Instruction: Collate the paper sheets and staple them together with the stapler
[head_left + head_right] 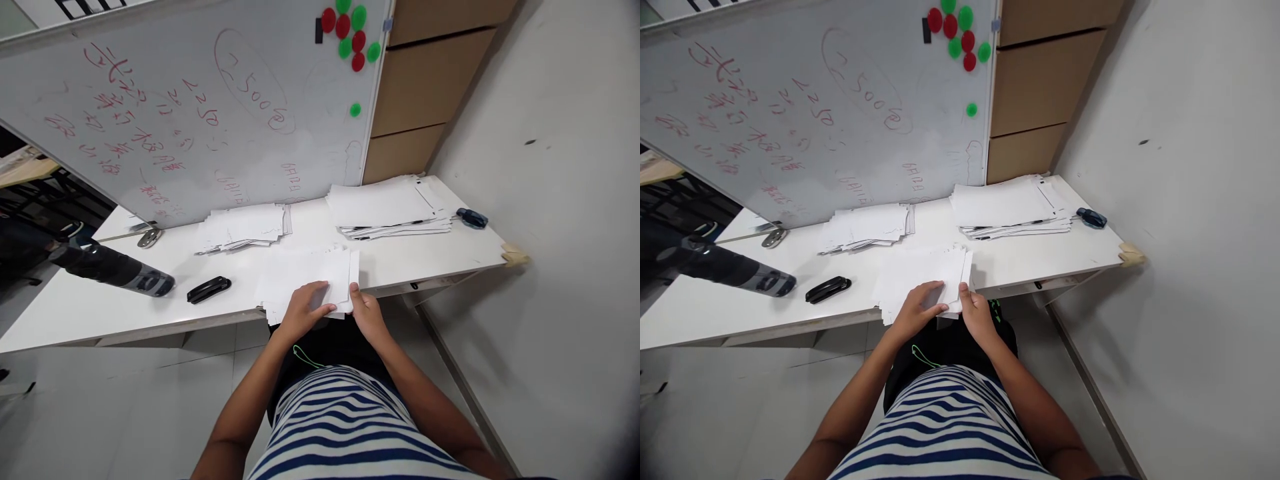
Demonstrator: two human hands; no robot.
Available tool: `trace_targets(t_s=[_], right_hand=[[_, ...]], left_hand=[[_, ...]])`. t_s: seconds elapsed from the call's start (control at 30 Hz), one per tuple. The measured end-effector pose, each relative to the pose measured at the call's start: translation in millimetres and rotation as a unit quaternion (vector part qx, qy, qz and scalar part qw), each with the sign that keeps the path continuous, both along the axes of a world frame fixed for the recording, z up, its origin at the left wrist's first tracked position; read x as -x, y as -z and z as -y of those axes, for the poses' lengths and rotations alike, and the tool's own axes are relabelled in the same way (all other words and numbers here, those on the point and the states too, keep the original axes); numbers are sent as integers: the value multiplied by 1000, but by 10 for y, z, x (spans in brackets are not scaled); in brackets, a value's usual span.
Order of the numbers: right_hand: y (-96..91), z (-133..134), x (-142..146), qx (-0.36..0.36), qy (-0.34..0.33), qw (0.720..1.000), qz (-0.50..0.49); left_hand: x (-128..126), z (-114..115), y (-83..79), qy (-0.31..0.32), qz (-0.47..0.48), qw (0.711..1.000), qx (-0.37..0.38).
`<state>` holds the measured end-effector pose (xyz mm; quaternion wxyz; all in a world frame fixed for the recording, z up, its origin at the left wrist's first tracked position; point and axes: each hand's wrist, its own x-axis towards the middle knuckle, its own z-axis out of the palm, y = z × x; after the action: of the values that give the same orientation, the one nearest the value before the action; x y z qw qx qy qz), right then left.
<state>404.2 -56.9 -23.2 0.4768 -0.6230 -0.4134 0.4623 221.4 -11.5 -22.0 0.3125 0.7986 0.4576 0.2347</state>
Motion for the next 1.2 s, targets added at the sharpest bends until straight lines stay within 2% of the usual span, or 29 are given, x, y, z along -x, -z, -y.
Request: trace_targets(t_s=[0.1,0.2,0.4,0.6,0.7,0.77,0.83,0.97,1.2], right_hand=[[5,13,-46,14,8,1000,11],[-32,4,-100,-4,-1,999,35],[-133,-44,-127,-20,-85,996,-23],[-112,-100,-26,-19,-125,989,-74],[-92,-104,-23,-16,-124,988,-88],[-72,-93,-46,-17,-117,988,-95],[-46,-68,-79,-16,-104,989,-99],[-1,8,-139,-14,-60,995,-85],[1,88,-176,-39,-6,995,-90]], left_hand=[[-13,11,-19,-4,-6,1000,-1],[-6,17,-34,8,-17,1000,-2],[15,24,-74,29,-1,1000,0],[-10,30,-148,-21,88,993,75],[-9,25,-157,-47,94,990,99],[-8,25,-139,-36,63,994,83],[-17,34,-101,-28,3,999,30],[-86,92,-10,-64,-108,990,-64],[-372,201,13,-137,-137,978,-73]])
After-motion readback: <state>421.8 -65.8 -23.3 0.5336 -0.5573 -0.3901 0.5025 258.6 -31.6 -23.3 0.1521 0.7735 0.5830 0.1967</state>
